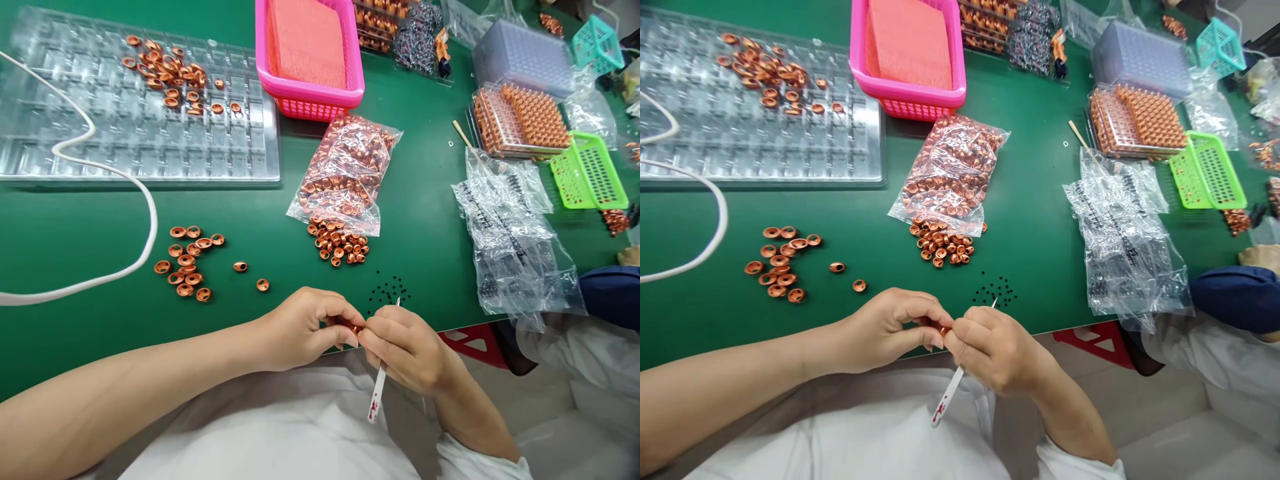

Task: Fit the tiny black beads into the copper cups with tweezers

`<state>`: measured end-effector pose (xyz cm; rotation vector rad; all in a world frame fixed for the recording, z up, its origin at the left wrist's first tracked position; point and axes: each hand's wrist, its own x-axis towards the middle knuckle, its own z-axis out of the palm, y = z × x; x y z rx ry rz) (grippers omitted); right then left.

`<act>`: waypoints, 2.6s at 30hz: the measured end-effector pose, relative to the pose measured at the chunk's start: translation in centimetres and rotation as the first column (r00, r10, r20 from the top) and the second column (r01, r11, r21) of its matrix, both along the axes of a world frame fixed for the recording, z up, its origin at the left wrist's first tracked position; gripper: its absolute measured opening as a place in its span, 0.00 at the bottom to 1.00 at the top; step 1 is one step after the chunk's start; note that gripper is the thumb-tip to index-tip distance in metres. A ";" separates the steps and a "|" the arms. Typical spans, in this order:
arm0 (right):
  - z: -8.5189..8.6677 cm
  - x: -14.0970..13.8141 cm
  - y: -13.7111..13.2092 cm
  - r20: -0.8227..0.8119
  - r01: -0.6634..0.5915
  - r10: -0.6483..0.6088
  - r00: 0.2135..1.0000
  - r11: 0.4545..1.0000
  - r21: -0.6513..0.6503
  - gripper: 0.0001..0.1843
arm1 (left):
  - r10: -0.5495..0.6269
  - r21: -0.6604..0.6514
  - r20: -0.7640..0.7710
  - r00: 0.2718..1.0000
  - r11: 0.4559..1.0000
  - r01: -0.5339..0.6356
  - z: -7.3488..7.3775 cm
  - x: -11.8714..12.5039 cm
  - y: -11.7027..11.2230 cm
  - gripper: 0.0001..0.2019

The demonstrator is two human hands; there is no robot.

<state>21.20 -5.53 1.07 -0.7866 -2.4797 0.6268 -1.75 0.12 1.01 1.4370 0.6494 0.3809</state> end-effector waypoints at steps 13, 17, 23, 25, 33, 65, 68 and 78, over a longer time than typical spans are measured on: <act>-0.8 -0.1 -0.1 -0.180 0.170 -0.176 0.968 0.984 -0.048 0.10 | 0.097 -0.357 0.040 0.995 0.931 -0.076 -0.7 0.6 0.2 0.06; -0.7 -0.4 -0.9 -0.337 0.355 -0.367 0.867 0.930 -0.098 0.15 | 0.169 -0.466 0.054 0.984 0.876 -0.125 -0.7 0.6 -0.1 0.07; -0.6 -0.9 -1.5 -0.359 0.460 -0.473 0.805 0.879 -0.127 0.17 | 0.184 -0.478 0.061 0.981 0.868 -0.133 -0.7 0.5 -0.1 0.08; -0.8 -0.9 -1.5 -0.364 0.456 -0.470 0.804 0.880 -0.131 0.17 | 0.181 -0.469 0.062 0.982 0.873 -0.131 -0.7 0.6 0.0 0.08; -2.1 -0.1 -0.7 -0.247 0.554 -0.547 0.800 0.831 -0.050 0.16 | 0.177 -0.043 -0.123 0.977 0.982 -0.183 -1.6 0.7 0.2 0.08; -0.9 2.2 2.2 0.171 0.558 -0.545 0.821 0.829 -0.037 0.08 | 0.257 0.340 -0.187 0.948 0.923 -0.183 -2.1 0.4 0.9 0.07; -0.5 2.5 2.2 0.075 0.610 -0.607 0.791 0.792 -0.033 0.09 | 0.246 0.326 -0.192 0.950 0.929 -0.175 -2.1 0.3 1.0 0.07; -0.3 5.2 -1.8 -0.088 0.901 -0.903 0.421 0.427 -0.069 0.11 | 0.264 0.292 -0.168 0.950 0.933 -0.208 -1.9 0.3 1.1 0.07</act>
